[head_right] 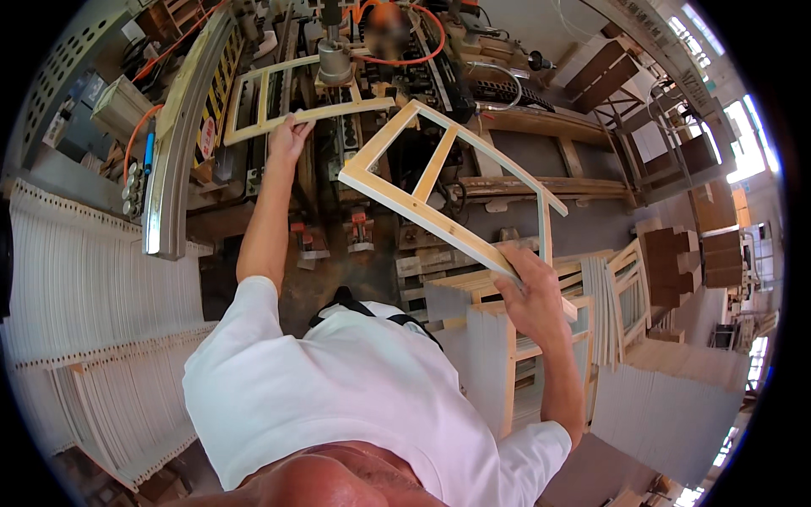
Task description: The person assembles wooden chair frames by hand in a workshop. They pick up individual frames, place them on a jig, and secure them using a pneumatic nail gun. The process is repeated for multiple units, with finished frames stacked on a nearby rack.
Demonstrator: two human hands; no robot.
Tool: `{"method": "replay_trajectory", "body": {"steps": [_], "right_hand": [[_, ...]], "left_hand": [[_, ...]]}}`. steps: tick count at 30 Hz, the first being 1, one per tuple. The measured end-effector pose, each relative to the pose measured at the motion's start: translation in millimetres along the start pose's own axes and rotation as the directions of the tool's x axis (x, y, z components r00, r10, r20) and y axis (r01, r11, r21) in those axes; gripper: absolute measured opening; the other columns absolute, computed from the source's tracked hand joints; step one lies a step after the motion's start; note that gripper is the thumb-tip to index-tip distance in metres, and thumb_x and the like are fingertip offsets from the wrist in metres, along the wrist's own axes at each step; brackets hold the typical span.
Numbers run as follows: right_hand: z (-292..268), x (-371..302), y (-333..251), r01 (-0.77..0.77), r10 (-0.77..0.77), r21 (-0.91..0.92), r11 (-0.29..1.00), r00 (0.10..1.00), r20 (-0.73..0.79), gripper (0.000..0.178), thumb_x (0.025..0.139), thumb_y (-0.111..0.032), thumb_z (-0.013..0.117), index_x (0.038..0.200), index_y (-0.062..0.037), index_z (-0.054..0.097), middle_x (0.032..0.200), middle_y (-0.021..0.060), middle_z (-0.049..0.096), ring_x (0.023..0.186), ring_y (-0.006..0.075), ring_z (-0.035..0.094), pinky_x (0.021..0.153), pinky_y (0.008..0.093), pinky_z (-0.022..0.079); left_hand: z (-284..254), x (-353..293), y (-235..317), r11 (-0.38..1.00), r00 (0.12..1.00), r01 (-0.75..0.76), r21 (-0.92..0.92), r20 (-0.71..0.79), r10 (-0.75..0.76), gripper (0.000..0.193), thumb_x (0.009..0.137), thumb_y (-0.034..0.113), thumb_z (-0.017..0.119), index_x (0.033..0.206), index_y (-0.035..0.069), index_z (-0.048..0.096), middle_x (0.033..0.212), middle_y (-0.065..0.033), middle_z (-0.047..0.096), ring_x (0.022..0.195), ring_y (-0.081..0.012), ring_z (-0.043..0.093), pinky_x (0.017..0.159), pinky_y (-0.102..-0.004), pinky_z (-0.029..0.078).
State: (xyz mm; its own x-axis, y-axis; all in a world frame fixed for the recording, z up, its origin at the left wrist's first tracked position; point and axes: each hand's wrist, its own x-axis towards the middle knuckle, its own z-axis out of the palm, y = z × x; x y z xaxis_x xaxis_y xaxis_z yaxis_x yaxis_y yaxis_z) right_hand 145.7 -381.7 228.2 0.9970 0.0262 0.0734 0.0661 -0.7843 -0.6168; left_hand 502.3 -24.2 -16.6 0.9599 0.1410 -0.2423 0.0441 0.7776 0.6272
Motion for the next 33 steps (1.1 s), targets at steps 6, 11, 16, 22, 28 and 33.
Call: {"method": "replay_trajectory", "body": {"steps": [6,11,16,22,28,33], "right_hand": [[-8,-16,13,0.001,-0.001,-0.006,1.0,1.0,0.018,0.036,0.075,0.002,0.065,0.11,0.0026,0.059,0.086,0.016,0.059,0.074,0.0297,0.054,0.064,0.0348,0.043],[-8,-19,25,-0.011,0.01,0.034,0.999,1.0,0.028,0.034,0.075,0.003,0.064,0.108,0.0058,0.059,0.086,0.0154,0.059,0.074,0.0239,0.053,0.068,0.0306,0.043],[-12,-15,29,0.001,-0.001,0.0,1.0,0.998,0.07,0.032,0.075,0.003,0.064,0.107,0.0048,0.06,0.085,0.0151,0.058,0.075,0.0238,0.054,0.07,0.0293,0.044],[5,30,13,0.254,-0.252,0.005,0.967,0.959,0.129,0.032,0.078,-0.002,0.065,0.109,0.0021,0.059,0.086,0.017,0.058,0.075,0.0334,0.054,0.068,0.0372,0.044],[80,88,-2,0.594,-0.574,-0.004,0.804,0.78,0.25,0.032,0.079,-0.008,0.065,0.109,-0.0015,0.058,0.091,0.0163,0.059,0.085,0.0349,0.058,0.073,0.0416,0.046],[183,122,-16,0.678,-0.676,0.094,0.729,0.691,0.258,0.032,0.079,-0.008,0.066,0.109,-0.001,0.058,0.093,0.016,0.06,0.087,0.037,0.058,0.073,0.044,0.047]], "left_hand": [[-31,24,17,0.996,0.999,0.034,0.087,0.029,-0.037,0.033,0.098,0.006,0.041,0.126,-0.01,0.037,0.126,-0.0213,0.051,0.11,-0.0338,0.056,0.1,-0.0522,0.048],[-33,-20,2,0.999,0.997,0.031,0.031,-0.075,-0.029,0.035,0.1,0.007,0.039,0.129,-0.011,0.035,0.128,-0.0232,0.049,0.112,-0.0351,0.055,0.1,-0.0508,0.05],[-34,-77,-9,0.998,0.998,0.042,0.039,-0.048,-0.04,0.031,0.099,0.007,0.039,0.125,-0.009,0.037,0.129,-0.0221,0.049,0.119,-0.0358,0.051,0.102,-0.0525,0.045],[-48,-172,-36,0.985,0.99,-0.003,-0.171,-0.138,-0.021,0.017,0.093,0.014,0.054,0.107,0.004,0.054,0.112,-0.0124,0.059,0.106,-0.0269,0.058,0.097,-0.0494,0.046],[-91,-288,-65,0.959,0.989,0.149,-0.239,0.041,-0.144,0.016,0.091,0.019,0.059,0.104,0.011,0.057,0.111,-0.0075,0.061,0.112,-0.0258,0.056,0.097,-0.0503,0.046],[-113,-378,-44,0.947,0.963,0.269,-0.175,0.063,-0.262,0.013,0.095,0.022,0.055,0.1,0.011,0.055,0.105,-0.0047,0.057,0.114,-0.0251,0.055,0.096,-0.0454,0.047]]}}
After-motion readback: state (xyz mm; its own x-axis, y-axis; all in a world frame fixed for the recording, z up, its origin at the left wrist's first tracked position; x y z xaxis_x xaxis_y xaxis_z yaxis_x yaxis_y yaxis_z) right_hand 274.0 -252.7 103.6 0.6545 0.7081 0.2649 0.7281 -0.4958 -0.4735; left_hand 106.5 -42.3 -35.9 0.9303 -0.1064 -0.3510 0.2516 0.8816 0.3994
